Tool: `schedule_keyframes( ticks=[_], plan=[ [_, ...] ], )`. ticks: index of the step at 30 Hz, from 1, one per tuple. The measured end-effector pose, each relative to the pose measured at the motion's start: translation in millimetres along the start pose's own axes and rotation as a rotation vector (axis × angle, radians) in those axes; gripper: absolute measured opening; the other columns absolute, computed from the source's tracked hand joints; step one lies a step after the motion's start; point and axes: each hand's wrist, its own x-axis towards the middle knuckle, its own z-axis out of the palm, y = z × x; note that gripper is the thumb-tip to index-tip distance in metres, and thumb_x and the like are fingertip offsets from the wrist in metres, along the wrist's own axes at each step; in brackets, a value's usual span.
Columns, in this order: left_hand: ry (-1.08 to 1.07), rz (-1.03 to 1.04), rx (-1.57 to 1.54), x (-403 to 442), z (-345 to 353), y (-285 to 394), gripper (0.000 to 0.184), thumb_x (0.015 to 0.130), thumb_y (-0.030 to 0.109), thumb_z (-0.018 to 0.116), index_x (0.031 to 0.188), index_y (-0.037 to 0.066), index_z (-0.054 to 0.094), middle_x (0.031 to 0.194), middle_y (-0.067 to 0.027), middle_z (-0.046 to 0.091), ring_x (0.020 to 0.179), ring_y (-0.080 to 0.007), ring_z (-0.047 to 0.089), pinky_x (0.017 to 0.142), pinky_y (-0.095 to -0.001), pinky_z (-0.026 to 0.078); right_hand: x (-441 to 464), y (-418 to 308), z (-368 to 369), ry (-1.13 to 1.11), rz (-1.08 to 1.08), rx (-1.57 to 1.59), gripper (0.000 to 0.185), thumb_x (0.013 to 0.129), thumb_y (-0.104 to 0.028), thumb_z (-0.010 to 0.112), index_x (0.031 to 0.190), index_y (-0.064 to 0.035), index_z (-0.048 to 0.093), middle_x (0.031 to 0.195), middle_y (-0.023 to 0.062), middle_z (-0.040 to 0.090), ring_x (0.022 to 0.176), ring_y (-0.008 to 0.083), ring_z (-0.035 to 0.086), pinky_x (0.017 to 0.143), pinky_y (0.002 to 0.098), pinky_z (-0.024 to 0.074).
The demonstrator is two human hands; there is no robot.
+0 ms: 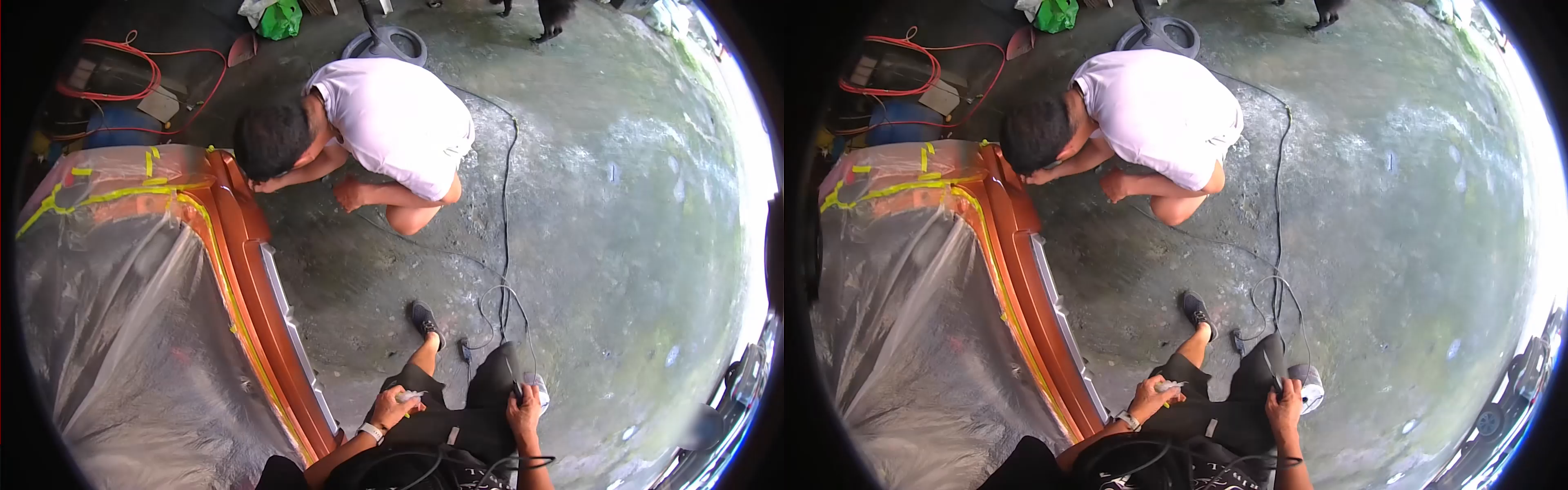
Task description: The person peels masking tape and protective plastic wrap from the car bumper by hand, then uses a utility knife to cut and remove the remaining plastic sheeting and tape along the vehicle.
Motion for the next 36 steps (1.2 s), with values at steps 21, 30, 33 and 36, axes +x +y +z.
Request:
schedule_keyframes(
  ticks=[21, 30, 33, 36],
  plan=[
    [0.682, -0.493, -0.080, -56.3, 170.4, 155.4, 0.054, 0.080, 0.044, 0.078, 0.061, -0.002, 0.060, 0.057, -0.0206, 0.057, 0.054, -0.0387, 0.055, 0.060, -0.0459, 0.046, 295.3, 103.6, -156.2, -0.537, -0.174, -0.335, 0.034, 0.092, -0.034, 0.064, 0.103, -0.0039, 0.053, 0.103, 0.0224, 0.062, 0.095, 0.0453, 0.063, 0.082, 0.0546, 0.0497],
    [0.853, -0.622, -0.274, -59.7, 215.6, 147.3, 0.061, 0.099, 0.043, 0.051, 0.063, -0.005, 0.062, 0.067, -0.0300, 0.060, 0.067, -0.0476, 0.062, 0.064, -0.0556, 0.043, 332.7, 45.1, -157.9, -0.715, -0.346, -0.587, 0.048, 0.092, -0.051, 0.063, 0.102, -0.0042, 0.058, 0.104, 0.0187, 0.065, 0.101, 0.0402, 0.063, 0.084, 0.0503, 0.0495],
    [0.950, -0.555, -0.312, -49.0, 212.6, 125.1, 0.062, 0.101, 0.042, 0.048, 0.062, -0.005, 0.061, 0.062, -0.0281, 0.060, 0.066, -0.0475, 0.062, 0.066, -0.0561, 0.043, 332.0, 26.1, -147.0, -0.715, -0.464, -0.628, 0.043, 0.089, -0.047, 0.067, 0.093, -0.0047, 0.061, 0.099, 0.0171, 0.065, 0.097, 0.0381, 0.064, 0.081, 0.0495, 0.0498],
    [0.825, -0.598, -0.520, -40.0, 160.5, 139.2, 0.056, 0.102, 0.040, 0.045, 0.078, -0.006, 0.065, 0.080, -0.0300, 0.064, 0.077, -0.0462, 0.063, 0.073, -0.0540, 0.045, 320.1, -6.8, -125.5, -0.774, -0.579, -0.470, 0.030, 0.085, -0.033, 0.074, 0.092, -0.0048, 0.064, 0.094, 0.0174, 0.064, 0.090, 0.0374, 0.065, 0.076, 0.0460, 0.0511]
  ],
)
